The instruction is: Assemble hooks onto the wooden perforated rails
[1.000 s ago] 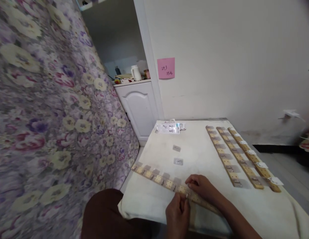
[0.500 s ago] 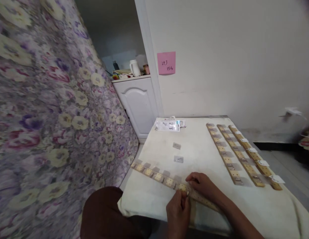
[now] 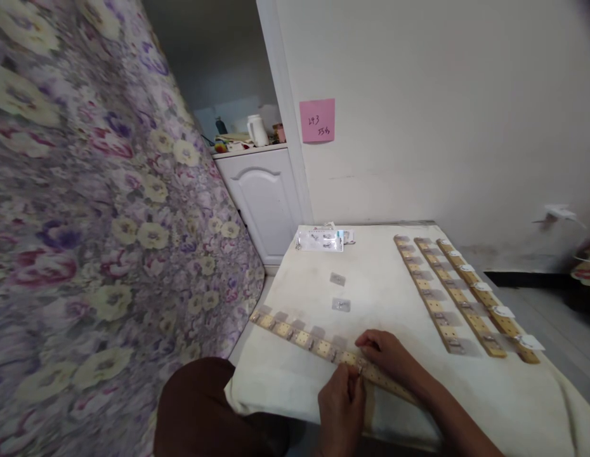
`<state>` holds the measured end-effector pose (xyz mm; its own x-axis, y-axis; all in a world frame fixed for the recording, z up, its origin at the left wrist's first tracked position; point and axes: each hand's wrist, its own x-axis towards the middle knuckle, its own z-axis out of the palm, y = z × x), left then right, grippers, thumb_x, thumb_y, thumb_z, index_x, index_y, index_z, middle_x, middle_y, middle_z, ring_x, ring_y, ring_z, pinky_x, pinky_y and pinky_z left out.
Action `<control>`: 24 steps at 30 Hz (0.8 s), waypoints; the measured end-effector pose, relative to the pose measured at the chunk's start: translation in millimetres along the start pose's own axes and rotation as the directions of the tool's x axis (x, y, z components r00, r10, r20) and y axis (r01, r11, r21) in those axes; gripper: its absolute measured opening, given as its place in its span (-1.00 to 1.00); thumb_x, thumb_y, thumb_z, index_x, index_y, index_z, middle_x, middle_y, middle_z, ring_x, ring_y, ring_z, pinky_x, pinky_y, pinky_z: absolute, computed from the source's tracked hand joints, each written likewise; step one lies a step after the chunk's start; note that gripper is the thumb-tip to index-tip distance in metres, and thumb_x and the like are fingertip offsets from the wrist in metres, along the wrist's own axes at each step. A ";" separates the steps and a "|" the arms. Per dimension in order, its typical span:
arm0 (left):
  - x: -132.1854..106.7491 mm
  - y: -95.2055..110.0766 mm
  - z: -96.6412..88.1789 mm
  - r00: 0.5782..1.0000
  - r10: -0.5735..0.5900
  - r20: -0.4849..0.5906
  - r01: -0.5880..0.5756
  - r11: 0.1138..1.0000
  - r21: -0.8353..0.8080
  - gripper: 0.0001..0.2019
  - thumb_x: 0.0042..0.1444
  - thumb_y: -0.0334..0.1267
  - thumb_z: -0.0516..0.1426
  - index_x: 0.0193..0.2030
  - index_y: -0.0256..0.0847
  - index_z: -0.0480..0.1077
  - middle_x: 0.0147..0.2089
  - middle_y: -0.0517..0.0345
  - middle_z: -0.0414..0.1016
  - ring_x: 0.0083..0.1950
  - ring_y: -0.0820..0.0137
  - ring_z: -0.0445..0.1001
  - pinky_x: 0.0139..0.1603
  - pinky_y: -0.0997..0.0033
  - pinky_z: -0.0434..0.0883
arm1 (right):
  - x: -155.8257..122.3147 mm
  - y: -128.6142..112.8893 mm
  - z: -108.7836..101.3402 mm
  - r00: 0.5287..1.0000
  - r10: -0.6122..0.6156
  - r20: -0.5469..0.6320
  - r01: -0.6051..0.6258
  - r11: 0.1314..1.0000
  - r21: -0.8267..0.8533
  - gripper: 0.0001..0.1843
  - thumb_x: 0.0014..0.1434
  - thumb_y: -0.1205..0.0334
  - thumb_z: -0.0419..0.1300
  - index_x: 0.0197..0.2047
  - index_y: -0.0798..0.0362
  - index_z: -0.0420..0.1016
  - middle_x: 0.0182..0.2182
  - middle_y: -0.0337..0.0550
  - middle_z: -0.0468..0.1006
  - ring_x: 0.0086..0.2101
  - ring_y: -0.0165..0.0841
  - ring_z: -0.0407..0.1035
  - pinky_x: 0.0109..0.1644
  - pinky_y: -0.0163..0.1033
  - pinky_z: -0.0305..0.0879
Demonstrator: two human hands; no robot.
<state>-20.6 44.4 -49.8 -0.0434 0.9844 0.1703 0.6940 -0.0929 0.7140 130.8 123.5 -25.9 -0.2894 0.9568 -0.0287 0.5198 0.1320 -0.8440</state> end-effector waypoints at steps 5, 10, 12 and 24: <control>0.0 -0.1 -1.0 1.000 -0.006 0.007 0.006 1.000 -0.001 -0.84 0.16 -0.25 -0.01 -0.42 -0.15 0.29 -0.55 0.31 0.25 -0.49 0.46 0.27 -0.42 0.50 0.15 | -0.4 -1.8 -0.6 1.000 0.008 0.005 -0.008 1.000 0.000 -0.75 -0.02 0.39 0.06 -0.31 0.07 0.54 -0.42 -0.18 0.58 -0.37 -0.34 0.41 -0.27 -0.30 0.24; 0.7 -1.8 0.0 1.000 0.001 0.003 -0.001 1.000 -0.002 -0.85 0.15 -0.27 -0.02 -0.42 -0.16 0.29 -0.55 0.31 0.26 -0.49 0.47 0.27 -0.42 0.51 0.15 | -0.3 -2.0 0.3 1.000 0.002 -0.001 -0.002 1.000 0.015 -0.76 -0.01 0.37 0.06 -0.33 0.08 0.54 -0.42 -0.17 0.57 -0.38 -0.34 0.41 -0.27 -0.30 0.24; 0.9 -2.9 1.1 1.000 -0.010 0.002 0.010 1.000 0.002 -0.84 0.15 -0.26 -0.01 -0.43 -0.16 0.29 -0.56 0.32 0.24 -0.50 0.46 0.26 -0.43 0.50 0.14 | 0.4 -1.4 1.0 1.000 0.002 -0.001 -0.002 1.000 0.019 -0.76 -0.02 0.37 0.05 -0.33 0.08 0.54 -0.43 -0.17 0.57 -0.38 -0.34 0.41 -0.27 -0.30 0.24; 0.4 -2.0 0.2 1.000 0.006 -0.011 -0.006 1.000 0.005 -0.85 0.15 -0.27 -0.01 -0.42 -0.16 0.29 -0.55 0.32 0.24 -0.50 0.47 0.27 -0.42 0.51 0.15 | 0.5 -2.6 1.7 1.000 0.012 -0.017 -0.011 1.000 0.025 -0.74 -0.04 0.39 0.04 -0.33 0.06 0.53 -0.42 -0.18 0.57 -0.36 -0.34 0.41 -0.25 -0.31 0.25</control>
<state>-21.8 45.0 -51.3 -0.0467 0.9821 0.1823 0.6979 -0.0985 0.7094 128.0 123.2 -24.6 -0.2697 0.9625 -0.0294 0.5030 0.1148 -0.8566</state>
